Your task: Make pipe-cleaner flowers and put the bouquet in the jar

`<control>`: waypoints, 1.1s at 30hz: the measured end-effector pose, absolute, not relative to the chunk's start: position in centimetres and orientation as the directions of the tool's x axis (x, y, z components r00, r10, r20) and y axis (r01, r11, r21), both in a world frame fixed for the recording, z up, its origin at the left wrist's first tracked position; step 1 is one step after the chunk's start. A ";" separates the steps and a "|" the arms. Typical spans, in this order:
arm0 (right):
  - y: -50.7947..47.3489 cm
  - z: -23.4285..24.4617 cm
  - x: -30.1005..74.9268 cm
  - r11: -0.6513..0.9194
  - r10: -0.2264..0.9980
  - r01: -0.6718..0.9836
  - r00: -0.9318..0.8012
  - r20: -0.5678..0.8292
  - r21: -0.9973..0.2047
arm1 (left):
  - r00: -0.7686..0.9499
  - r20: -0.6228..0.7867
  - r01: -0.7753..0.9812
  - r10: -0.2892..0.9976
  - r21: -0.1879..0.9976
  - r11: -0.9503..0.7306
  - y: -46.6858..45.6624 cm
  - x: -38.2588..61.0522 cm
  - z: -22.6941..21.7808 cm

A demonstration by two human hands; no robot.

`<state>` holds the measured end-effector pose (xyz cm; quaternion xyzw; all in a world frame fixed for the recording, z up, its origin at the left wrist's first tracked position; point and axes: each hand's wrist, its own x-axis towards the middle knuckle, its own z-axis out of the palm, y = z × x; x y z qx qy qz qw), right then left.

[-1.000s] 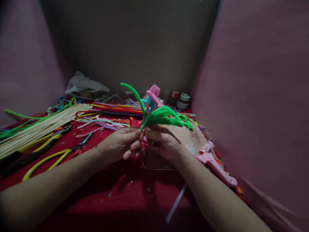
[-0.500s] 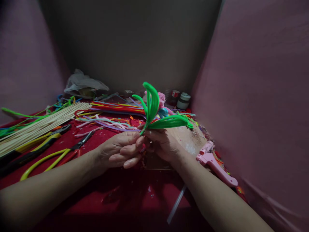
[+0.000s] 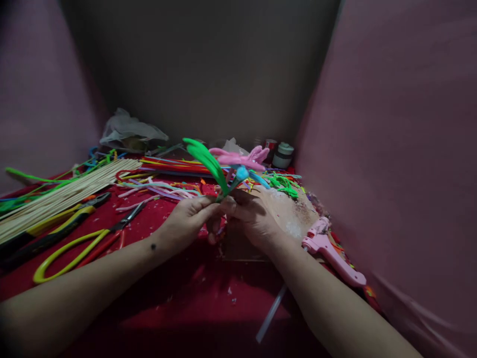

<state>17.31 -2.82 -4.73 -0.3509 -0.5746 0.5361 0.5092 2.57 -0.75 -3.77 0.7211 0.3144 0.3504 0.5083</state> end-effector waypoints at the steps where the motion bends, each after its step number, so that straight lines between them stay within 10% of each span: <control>1: -2.9 -4.5 17.4 0.161 0.932 -0.177 -0.297 0.209 -0.971 | 0.586 0.151 0.049 0.796 0.974 -0.221 -0.7 2.6 -3.6; 13: -2.7 -4.0 18.0 0.231 0.935 -0.222 -0.218 0.279 -0.947 | 0.778 0.086 -0.336 0.623 0.894 0.296 -0.3 2.1 -4.1; 33: -2.5 -4.0 18.6 0.234 0.936 -0.233 -0.211 0.283 -0.944 | 0.785 0.117 -0.402 0.608 0.844 0.356 -0.4 2.1 -4.0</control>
